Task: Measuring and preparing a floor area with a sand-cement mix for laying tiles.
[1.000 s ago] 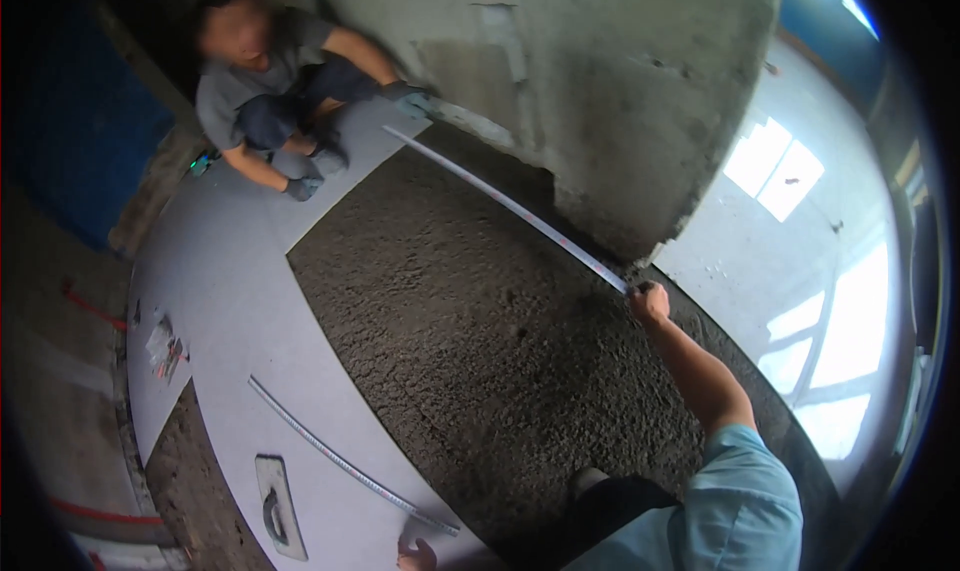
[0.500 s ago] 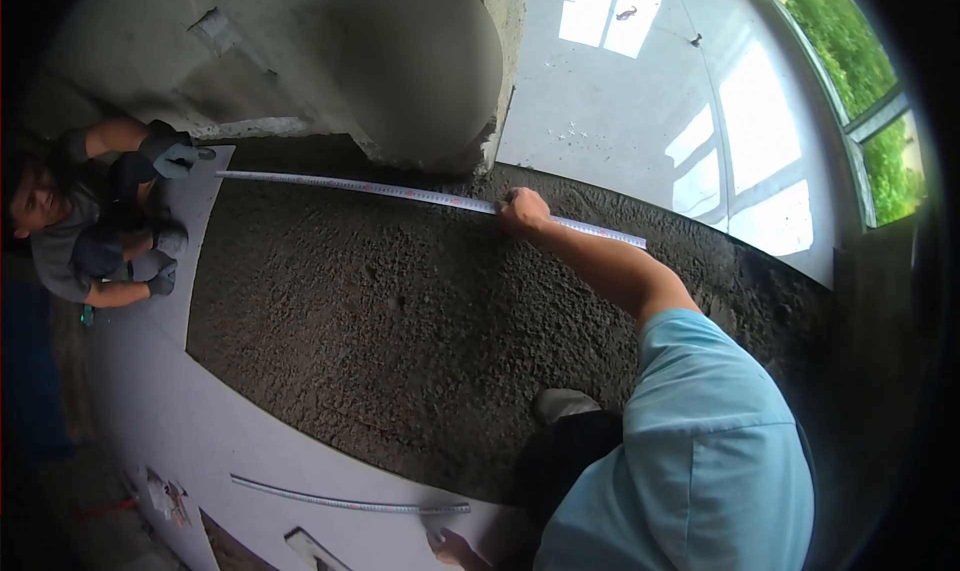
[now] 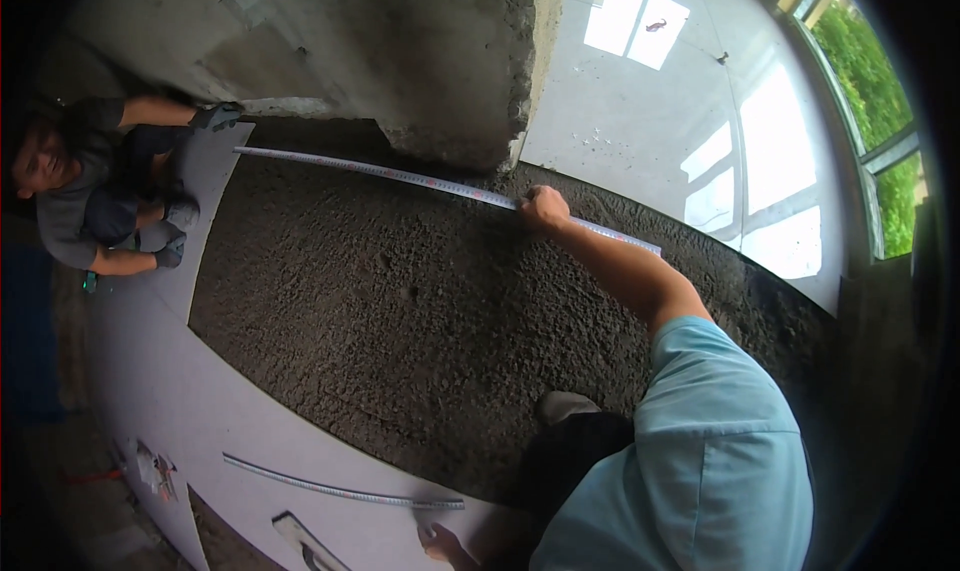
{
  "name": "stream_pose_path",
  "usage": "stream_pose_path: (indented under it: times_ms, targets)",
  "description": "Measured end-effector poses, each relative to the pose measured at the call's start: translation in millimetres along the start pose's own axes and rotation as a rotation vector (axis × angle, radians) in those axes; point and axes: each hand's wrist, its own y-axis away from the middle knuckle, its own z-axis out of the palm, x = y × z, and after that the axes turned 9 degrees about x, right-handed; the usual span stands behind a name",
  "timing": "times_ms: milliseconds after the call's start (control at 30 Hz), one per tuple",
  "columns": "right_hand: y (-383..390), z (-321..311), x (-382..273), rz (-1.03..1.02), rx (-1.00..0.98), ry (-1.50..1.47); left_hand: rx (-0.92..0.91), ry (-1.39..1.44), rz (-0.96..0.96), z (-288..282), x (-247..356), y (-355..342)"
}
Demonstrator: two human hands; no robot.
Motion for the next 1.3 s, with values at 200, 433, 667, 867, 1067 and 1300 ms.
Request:
stream_pose_path:
  times_ms: [200, 433, 667, 867, 1067, 1300]
  targets:
    - [-7.7, -2.3, 1.3, 0.078, -0.069, -0.061, 0.098, -0.011, 0.072, 15.5, -9.9, 0.6]
    - [-9.4, -1.0, -29.1, -0.017, -0.061, -0.026, 0.067, -0.031, -0.004, -7.5, 4.4, -5.0]
    - [-45.0, -21.1, -1.8, -0.044, 0.010, 0.070, 0.276, -0.053, 0.092, 94.0, -95.1, -20.3]
    - [6.1, -18.8, 22.9, -0.116, -0.056, -0.052, 0.209, -0.073, 0.033, 59.5, -126.8, -5.8]
    - [28.7, -25.4, 33.4, -0.088, -0.150, -0.099, -0.114, -0.245, -0.205, -0.5, -103.9, 22.3]
    - [33.3, -23.9, 9.6, -0.127, -0.193, -0.136, -0.091, -0.212, -0.222, 4.8, -115.5, 23.9]
